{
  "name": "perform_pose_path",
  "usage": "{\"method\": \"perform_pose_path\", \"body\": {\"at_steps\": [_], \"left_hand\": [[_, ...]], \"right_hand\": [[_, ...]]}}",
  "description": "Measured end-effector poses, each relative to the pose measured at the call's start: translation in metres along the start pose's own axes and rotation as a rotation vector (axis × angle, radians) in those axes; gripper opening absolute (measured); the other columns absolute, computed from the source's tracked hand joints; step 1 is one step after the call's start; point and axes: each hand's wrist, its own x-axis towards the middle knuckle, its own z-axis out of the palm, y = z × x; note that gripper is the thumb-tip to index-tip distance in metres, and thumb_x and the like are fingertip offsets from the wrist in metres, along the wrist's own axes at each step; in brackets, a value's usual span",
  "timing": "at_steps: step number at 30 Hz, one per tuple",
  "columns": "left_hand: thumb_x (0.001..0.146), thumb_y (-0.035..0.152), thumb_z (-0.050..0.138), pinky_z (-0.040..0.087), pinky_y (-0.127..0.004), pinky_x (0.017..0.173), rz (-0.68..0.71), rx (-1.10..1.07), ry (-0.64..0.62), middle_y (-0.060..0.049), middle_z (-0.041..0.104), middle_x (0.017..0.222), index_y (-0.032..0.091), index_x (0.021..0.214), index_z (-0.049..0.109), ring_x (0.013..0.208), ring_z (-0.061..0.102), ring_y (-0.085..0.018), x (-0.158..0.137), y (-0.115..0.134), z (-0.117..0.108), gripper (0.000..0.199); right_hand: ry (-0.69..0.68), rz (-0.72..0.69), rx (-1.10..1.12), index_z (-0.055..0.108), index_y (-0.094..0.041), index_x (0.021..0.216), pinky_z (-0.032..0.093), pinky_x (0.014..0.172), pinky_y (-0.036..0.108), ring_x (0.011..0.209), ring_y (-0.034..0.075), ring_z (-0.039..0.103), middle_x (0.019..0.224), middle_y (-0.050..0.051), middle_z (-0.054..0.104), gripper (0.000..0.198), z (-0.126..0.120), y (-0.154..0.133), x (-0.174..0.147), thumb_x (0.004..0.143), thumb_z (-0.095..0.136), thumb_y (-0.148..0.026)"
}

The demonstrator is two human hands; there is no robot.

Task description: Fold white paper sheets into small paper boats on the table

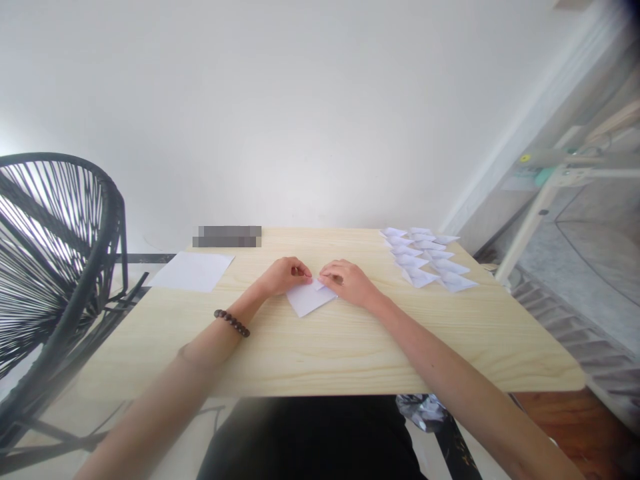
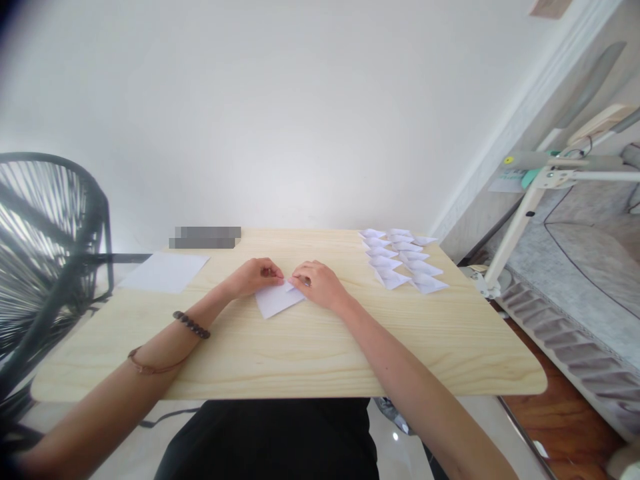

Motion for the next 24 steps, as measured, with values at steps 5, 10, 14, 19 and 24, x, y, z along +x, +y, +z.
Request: {"method": "perform_pose_path", "body": {"at_steps": [5,10,14,19,24], "left_hand": [[0.069,0.037,0.058,0.04,-0.021,0.053,-0.027,-0.115,-0.031,-0.002,0.062,0.07,0.014,0.077,0.062,0.061,0.053,-0.012,-0.007,0.005,-0.004,0.026],[0.071,0.037,0.056,0.039,-0.019,0.05,-0.066,-0.303,-0.103,-0.002,0.061,0.069,0.013,0.079,0.058,0.06,0.053,-0.011,-0.012,0.009,-0.008,0.025],[0.076,0.039,0.05,0.039,-0.019,0.049,0.003,-0.318,-0.143,-0.003,0.061,0.074,0.013,0.085,0.057,0.061,0.053,-0.011,-0.014,0.011,-0.008,0.028],[0.077,0.041,0.048,0.039,-0.02,0.051,0.005,-0.247,-0.134,-0.003,0.062,0.073,0.013,0.082,0.06,0.062,0.054,-0.012,-0.013,0.013,-0.006,0.031],[0.075,0.04,0.049,0.037,-0.019,0.049,0.014,-0.198,-0.081,-0.002,0.062,0.07,0.013,0.079,0.062,0.059,0.052,-0.011,-0.014,0.015,-0.004,0.03]], "right_hand": [[0.022,0.101,0.066,0.06,-0.018,0.084,0.038,0.061,0.023,0.063,0.01,0.049,0.077,0.001,0.06,0.017,0.003,-0.001,0.0,0.077,0.054,-0.033],[-0.047,0.061,0.113,0.061,-0.015,0.072,0.034,0.056,0.021,0.059,0.009,0.048,0.069,0.001,0.058,0.028,0.002,-0.005,0.001,0.083,0.045,-0.035],[-0.027,0.063,0.113,0.059,-0.015,0.068,0.033,0.055,0.021,0.059,0.009,0.048,0.068,0.001,0.057,0.029,0.002,-0.007,0.001,0.085,0.043,-0.032],[-0.012,0.081,0.11,0.057,-0.015,0.065,0.033,0.053,0.022,0.057,0.009,0.047,0.066,0.001,0.057,0.027,0.004,-0.007,0.001,0.084,0.043,-0.03],[0.017,0.07,0.092,0.056,-0.016,0.068,0.034,0.057,0.021,0.06,0.009,0.047,0.069,0.001,0.057,0.017,0.01,-0.013,0.003,0.08,0.045,-0.02]]}}
